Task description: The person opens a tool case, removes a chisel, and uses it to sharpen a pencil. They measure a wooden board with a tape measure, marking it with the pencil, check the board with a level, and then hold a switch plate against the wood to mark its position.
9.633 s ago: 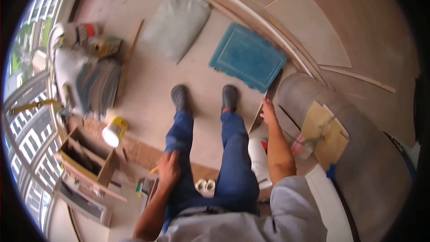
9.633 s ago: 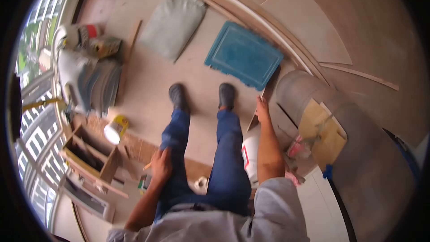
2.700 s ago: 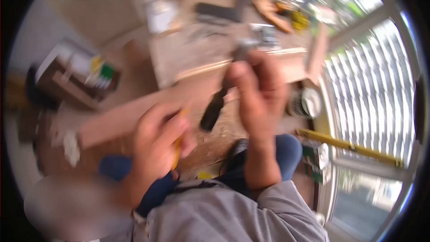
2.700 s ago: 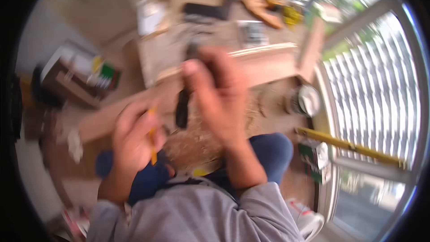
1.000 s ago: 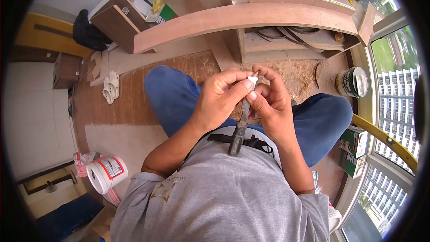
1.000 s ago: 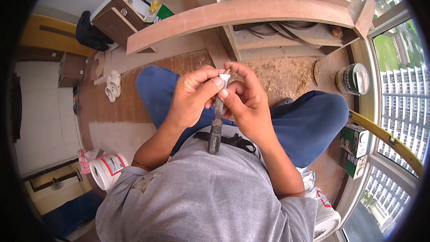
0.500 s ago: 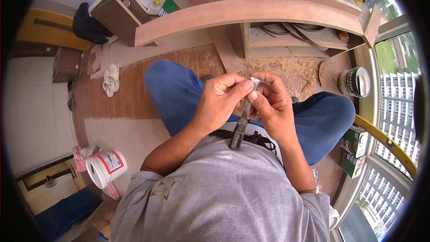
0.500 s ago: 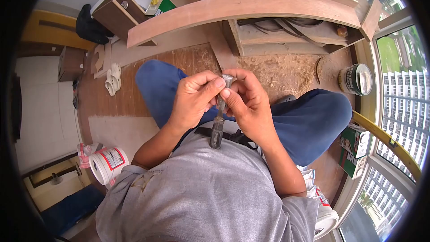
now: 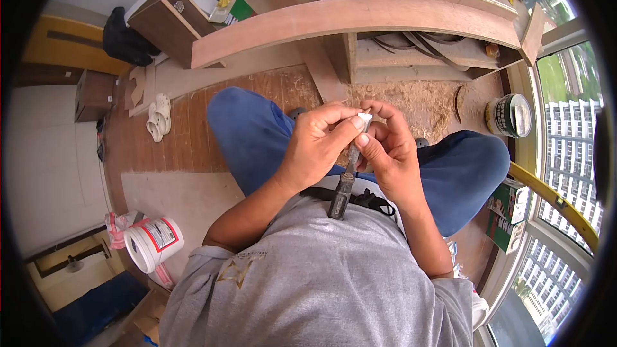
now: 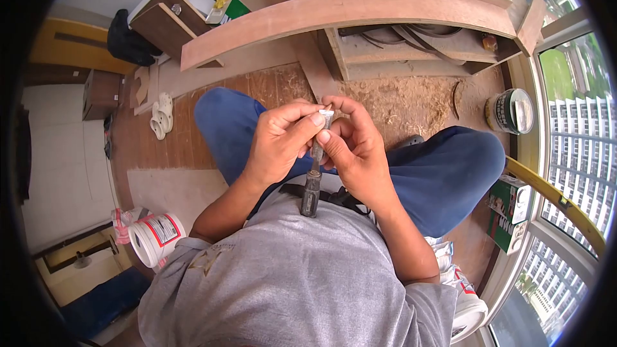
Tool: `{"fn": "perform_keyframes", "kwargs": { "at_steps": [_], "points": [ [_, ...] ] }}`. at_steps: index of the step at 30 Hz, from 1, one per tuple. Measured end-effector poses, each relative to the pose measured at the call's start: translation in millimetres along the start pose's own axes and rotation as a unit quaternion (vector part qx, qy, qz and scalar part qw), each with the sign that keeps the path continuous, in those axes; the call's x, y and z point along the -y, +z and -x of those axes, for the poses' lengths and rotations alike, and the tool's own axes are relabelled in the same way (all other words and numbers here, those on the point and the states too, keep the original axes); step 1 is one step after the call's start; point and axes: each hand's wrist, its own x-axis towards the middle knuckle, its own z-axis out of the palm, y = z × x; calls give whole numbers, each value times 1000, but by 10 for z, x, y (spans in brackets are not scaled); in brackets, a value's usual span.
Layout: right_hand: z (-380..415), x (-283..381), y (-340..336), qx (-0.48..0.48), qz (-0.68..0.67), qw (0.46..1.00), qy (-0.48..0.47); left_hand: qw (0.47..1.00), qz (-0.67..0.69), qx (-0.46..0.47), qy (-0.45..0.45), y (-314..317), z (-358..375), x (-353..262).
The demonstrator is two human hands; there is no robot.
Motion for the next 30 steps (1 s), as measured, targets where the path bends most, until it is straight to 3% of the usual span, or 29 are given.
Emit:
{"fn": "perform_keyframes", "kwargs": {
  "at_steps": [9, 12, 18, 26, 30],
  "points": [
    [4, 4, -17, 5, 16, 1000, -4, 999, -20, -29, 6, -33, 53, 130],
    [-4, -25, -19, 6, 15, 1000, -8, 995, -91, -29, 34, -48, 27, 164],
    [-6, -57, 17, -3, -7, 1000, -7, 999, 14, -34, 15, 30, -19, 41],
    [12, -52, -42, -8, 3, 1000, -1, 995, -75, -13, 60, 27, -47, 135],
    [0, -23, -53, -3, 14, 1000, 1, 996, -82, -17, 23, -11, -15, 175]
  ]
}}
